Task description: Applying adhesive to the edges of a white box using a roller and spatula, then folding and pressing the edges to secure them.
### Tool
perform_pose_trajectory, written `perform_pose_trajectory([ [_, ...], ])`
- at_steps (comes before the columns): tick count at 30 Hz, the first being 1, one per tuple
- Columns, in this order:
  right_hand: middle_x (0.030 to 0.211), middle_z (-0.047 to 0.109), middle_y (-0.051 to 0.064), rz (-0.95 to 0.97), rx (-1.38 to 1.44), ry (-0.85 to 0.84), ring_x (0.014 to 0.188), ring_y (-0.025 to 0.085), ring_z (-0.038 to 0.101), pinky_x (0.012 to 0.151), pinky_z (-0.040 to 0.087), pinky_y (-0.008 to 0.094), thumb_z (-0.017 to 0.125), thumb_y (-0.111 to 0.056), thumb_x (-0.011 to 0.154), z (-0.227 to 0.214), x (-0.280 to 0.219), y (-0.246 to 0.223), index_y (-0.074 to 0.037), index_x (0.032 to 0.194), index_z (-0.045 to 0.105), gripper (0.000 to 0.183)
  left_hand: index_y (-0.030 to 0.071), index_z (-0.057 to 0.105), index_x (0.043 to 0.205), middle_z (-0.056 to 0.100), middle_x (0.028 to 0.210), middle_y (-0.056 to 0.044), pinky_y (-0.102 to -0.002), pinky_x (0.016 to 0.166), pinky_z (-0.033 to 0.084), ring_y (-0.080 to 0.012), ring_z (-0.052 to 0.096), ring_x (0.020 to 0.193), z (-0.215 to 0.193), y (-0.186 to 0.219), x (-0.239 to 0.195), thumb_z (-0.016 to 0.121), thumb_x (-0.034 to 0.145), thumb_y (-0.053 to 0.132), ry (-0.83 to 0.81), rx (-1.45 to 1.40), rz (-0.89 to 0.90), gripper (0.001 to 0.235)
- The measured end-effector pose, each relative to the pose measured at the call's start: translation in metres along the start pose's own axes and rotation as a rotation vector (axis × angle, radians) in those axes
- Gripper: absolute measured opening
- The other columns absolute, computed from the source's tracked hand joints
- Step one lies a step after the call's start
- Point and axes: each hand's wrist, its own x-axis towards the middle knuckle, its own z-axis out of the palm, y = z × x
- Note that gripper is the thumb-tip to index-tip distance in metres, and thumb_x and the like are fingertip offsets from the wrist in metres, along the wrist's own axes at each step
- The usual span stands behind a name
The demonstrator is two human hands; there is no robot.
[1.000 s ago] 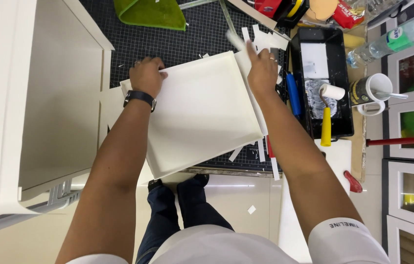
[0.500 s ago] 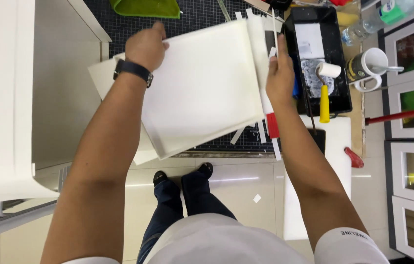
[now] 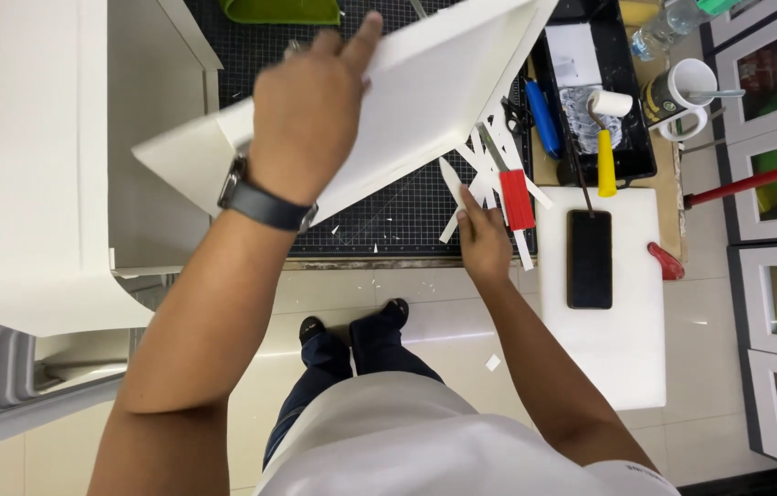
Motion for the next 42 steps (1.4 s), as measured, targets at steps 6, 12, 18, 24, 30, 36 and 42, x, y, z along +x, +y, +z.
perform_pose_trajectory([
  [6,0.092,0.052,0.008,-0.131,-0.144,0.025,0.054,0.025,0.05,0.045,0.047,0.042,0.046,-0.041,0.11,0.025,0.012,0.011,-0.042,0.152,0.049,0.043,0.023,0.051,0.153,0.066,0.109,-0.006,-0.043,0.038,0.047,-0.0327,0.07,0.073,-0.013,0.008,-0.025,0.057,0.109,0.044,0.065,-0.274,0.142,0.049],
  [12,0.085,0.059,0.011,-0.165,-0.291,0.123,0.05,0.023,0.051,0.039,0.045,0.038,0.053,-0.036,0.11,0.036,0.049,0.033,-0.04,0.153,0.05,0.043,0.02,0.06,0.147,0.063,0.088,-0.004,-0.042,0.036,0.041,-0.0305,0.062,0.059,-0.014,0.004,-0.025,0.059,0.109,0.031,0.086,-0.417,0.137,0.04],
  [18,0.088,0.058,0.012,0.037,-0.321,0.003,0.063,0.032,0.061,0.049,0.051,0.045,0.044,-0.042,0.11,0.025,0.086,0.025,-0.044,0.152,0.049,0.042,0.025,0.058,0.148,0.065,0.098,-0.001,-0.043,0.04,0.045,-0.0307,0.064,0.064,-0.006,0.009,-0.029,0.061,0.109,0.033,0.134,-0.383,0.165,0.04],
  [24,0.089,0.059,0.015,-0.009,-0.384,0.015,0.056,0.034,0.057,0.045,0.046,0.047,0.042,-0.038,0.111,0.031,0.072,0.019,-0.039,0.154,0.048,0.044,0.023,0.058,0.148,0.066,0.095,-0.004,-0.045,0.042,0.047,-0.0352,0.065,0.067,-0.006,0.01,-0.029,0.061,0.109,0.032,0.114,-0.389,0.153,0.04],
  [30,0.091,0.072,0.017,0.126,-0.106,-0.205,0.081,0.034,0.067,0.067,0.055,0.048,0.038,-0.033,0.11,-0.008,0.087,-0.021,-0.023,0.155,0.049,0.047,0.02,0.058,0.146,0.067,0.099,-0.004,-0.042,0.044,0.048,-0.0326,0.066,0.07,-0.002,0.013,-0.03,0.067,0.108,0.032,0.214,-0.342,0.203,0.041],
  [36,0.078,0.054,0.005,0.048,-0.293,-0.044,0.054,0.017,0.049,0.039,0.04,0.03,0.037,-0.044,0.112,0.029,0.075,0.012,-0.04,0.158,0.041,0.046,0.021,0.057,0.146,0.063,0.089,-0.004,-0.041,0.041,0.045,-0.0304,0.064,0.064,0.008,0.018,-0.031,0.065,0.109,0.033,0.238,-0.287,0.17,0.04],
  [42,0.093,0.064,0.014,-0.035,-0.4,-0.118,0.054,0.02,0.058,0.035,0.049,0.027,0.043,-0.034,0.114,0.022,0.041,-0.026,-0.045,0.162,0.023,0.053,0.026,0.051,0.15,0.057,0.095,-0.003,-0.041,0.037,0.043,-0.0275,0.059,0.057,0.006,0.017,-0.03,0.064,0.109,0.035,0.192,-0.279,0.138,0.044],
])
